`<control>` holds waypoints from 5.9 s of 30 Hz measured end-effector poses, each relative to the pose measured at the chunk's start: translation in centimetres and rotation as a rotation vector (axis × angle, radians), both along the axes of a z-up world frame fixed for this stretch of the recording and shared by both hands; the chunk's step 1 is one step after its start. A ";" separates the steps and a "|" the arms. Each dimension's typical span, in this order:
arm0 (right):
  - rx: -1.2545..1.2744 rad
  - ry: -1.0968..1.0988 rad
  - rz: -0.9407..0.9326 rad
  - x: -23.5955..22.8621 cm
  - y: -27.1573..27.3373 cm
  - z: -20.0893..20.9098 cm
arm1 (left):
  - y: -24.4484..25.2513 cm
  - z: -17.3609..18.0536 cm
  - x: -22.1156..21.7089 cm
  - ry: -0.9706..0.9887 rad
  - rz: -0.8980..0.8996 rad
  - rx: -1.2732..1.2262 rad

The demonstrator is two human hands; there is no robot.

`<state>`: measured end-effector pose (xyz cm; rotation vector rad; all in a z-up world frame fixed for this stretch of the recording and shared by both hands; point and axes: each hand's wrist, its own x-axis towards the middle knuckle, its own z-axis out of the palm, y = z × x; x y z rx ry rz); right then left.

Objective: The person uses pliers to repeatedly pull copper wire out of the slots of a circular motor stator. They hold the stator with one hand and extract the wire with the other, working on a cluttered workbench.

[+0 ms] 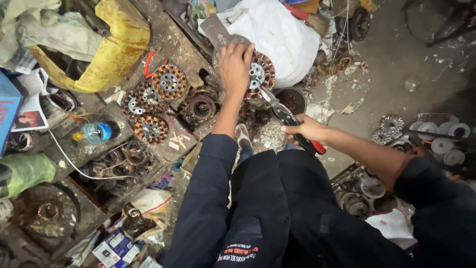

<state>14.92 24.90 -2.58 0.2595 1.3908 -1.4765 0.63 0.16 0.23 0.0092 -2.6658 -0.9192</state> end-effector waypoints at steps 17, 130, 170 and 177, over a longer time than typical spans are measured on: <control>-0.233 -0.293 -0.215 0.1 0.4 2.0 | -0.5 -1.8 -0.3 0.043 -0.078 -0.118; 0.844 0.538 0.204 1.3 -3.0 6.4 | 1.0 -2.6 -1.0 0.094 -0.046 0.043; 0.563 -0.373 -0.951 24.1 10.8 -15.9 | -2.0 -4.5 -1.6 0.051 -0.016 -0.155; 0.568 -0.022 -0.935 16.5 13.1 -15.7 | -2.3 -7.1 0.3 0.139 0.193 -0.374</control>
